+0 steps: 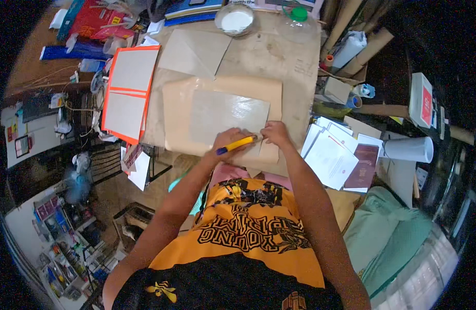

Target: The person applies glue to a paper sheet using a brush, aligns the sheet onto a cardboard folder frame, and presses it down by hand. They repeat this process with another sheet and then use a wooden stick to press the paper into the creases of the folder.

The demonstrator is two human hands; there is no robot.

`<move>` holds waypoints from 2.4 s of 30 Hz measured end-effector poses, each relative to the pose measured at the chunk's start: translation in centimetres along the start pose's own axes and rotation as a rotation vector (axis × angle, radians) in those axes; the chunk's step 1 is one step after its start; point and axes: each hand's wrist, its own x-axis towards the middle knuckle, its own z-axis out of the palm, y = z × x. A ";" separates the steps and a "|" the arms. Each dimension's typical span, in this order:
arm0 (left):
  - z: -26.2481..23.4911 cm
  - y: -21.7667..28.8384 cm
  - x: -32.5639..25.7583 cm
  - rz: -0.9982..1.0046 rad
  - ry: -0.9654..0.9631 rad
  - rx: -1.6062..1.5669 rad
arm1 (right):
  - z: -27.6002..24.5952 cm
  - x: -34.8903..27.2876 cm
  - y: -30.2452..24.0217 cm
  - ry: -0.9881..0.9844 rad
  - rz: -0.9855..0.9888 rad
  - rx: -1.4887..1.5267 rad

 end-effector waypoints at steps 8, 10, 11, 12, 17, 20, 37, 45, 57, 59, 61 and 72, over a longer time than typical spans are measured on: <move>-0.7 0.0 9.4 -0.027 -0.114 -0.196 | 0.6 0.0 0.9 0.034 -0.032 0.013; -0.8 0.3 11.6 -0.003 -0.303 -0.142 | 0.4 0.0 1.2 0.082 -0.034 0.018; -1.2 0.9 13.3 -0.092 -0.247 -0.015 | 0.0 0.0 1.8 0.037 -0.045 0.095; -1.6 1.1 14.4 -0.187 -0.188 0.114 | 0.1 -0.1 2.0 -0.016 -0.056 0.171; -0.4 -2.6 16.3 0.042 -0.457 -0.097 | 0.6 -0.1 2.2 0.086 -0.129 0.001; -2.4 -4.9 20.6 0.041 -0.222 0.129 | 1.2 -0.7 1.8 0.207 -0.281 -0.207; -9.1 -9.8 37.4 0.153 -0.203 1.039 | 4.1 -3.2 -0.5 0.576 -0.024 -0.373; -12.3 1.1 7.1 0.449 -0.614 0.285 | 1.8 -2.2 -2.3 0.267 0.025 -0.018; -13.6 1.9 -0.4 0.441 -0.407 0.567 | 1.0 1.0 -1.5 -0.047 0.133 0.301; -16.2 1.2 -0.6 0.395 -0.266 0.529 | 3.6 -2.0 -3.5 -0.187 0.107 0.866; -18.9 1.0 1.3 0.211 -0.115 0.454 | 3.5 -2.3 -1.9 -0.184 0.017 0.793; -23.5 -16.4 -3.1 -0.696 0.155 -0.210 | 12.9 -5.5 -3.1 0.369 -0.554 -1.185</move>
